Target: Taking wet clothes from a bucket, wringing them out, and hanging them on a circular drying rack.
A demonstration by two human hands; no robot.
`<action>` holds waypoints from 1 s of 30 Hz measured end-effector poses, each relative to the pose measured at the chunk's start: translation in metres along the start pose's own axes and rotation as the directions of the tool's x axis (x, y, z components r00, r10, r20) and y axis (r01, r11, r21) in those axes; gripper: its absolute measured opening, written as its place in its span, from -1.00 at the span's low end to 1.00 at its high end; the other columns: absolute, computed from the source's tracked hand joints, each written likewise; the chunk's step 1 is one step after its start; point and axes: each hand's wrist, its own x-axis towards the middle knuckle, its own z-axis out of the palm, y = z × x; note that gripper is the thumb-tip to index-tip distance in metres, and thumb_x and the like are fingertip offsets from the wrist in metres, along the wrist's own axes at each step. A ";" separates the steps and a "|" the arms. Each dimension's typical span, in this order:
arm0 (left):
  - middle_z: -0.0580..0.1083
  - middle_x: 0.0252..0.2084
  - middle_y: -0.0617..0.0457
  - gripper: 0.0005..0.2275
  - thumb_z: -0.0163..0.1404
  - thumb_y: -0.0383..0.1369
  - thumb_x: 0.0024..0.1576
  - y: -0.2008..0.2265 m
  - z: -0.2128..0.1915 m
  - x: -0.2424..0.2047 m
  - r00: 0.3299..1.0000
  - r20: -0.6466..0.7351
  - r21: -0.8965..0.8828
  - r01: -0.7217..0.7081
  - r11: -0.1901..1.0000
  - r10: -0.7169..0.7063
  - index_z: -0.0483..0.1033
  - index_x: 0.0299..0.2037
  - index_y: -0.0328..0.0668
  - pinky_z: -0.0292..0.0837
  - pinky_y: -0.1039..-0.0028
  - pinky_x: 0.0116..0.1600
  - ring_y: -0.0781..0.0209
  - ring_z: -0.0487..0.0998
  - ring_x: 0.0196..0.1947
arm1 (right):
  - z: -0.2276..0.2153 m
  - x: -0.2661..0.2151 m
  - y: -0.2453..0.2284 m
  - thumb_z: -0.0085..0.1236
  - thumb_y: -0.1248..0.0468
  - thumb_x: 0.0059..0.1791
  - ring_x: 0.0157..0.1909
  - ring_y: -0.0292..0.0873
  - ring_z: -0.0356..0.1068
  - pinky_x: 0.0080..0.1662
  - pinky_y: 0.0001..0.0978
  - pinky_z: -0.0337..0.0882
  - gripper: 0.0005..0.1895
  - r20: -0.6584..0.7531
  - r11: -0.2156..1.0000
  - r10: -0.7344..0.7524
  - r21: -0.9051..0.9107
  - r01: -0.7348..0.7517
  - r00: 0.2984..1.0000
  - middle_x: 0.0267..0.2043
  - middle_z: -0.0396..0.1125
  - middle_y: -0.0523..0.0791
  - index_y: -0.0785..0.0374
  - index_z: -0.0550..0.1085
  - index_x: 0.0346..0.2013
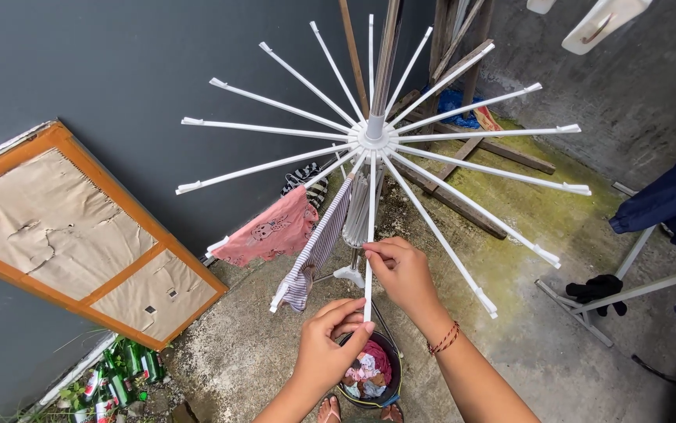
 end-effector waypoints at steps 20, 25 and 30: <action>0.60 -0.40 0.18 -0.95 0.19 -0.44 0.06 -0.104 0.035 -0.031 0.981 -0.051 0.141 0.192 0.971 -0.187 0.71 -0.31 -0.11 0.44 0.66 -0.32 0.46 0.50 -0.45 | -0.006 -0.088 0.107 -0.01 0.26 0.05 -0.05 -0.13 0.54 0.03 -0.32 0.55 -0.63 -0.068 0.987 0.143 -0.066 -0.148 0.987 0.06 0.48 -0.05 0.18 0.52 0.14; 0.58 -0.44 0.01 -0.88 0.23 -0.47 -0.01 -0.167 0.049 -0.045 0.948 -0.096 0.149 0.314 0.938 -0.302 0.72 -0.27 -0.16 0.61 0.57 -0.26 0.35 0.56 -0.41 | 0.009 -0.120 0.161 0.09 0.41 0.02 -0.07 0.11 0.55 -0.09 -0.20 0.63 -0.71 -0.064 0.984 0.166 -0.059 -0.170 0.984 -0.11 0.48 0.12 0.31 0.58 0.03; 0.62 -0.39 0.11 -0.84 0.20 -0.41 -0.01 -0.261 0.052 -0.049 0.905 -0.031 0.233 0.418 0.878 -0.423 0.69 -0.22 -0.09 0.58 0.52 -0.19 0.43 0.56 -0.39 | 0.046 -0.141 0.242 0.05 0.42 0.02 -0.06 0.13 0.54 -0.07 -0.21 0.62 -0.72 0.003 0.967 0.210 -0.149 -0.207 0.978 -0.13 0.47 0.13 0.32 0.58 -0.01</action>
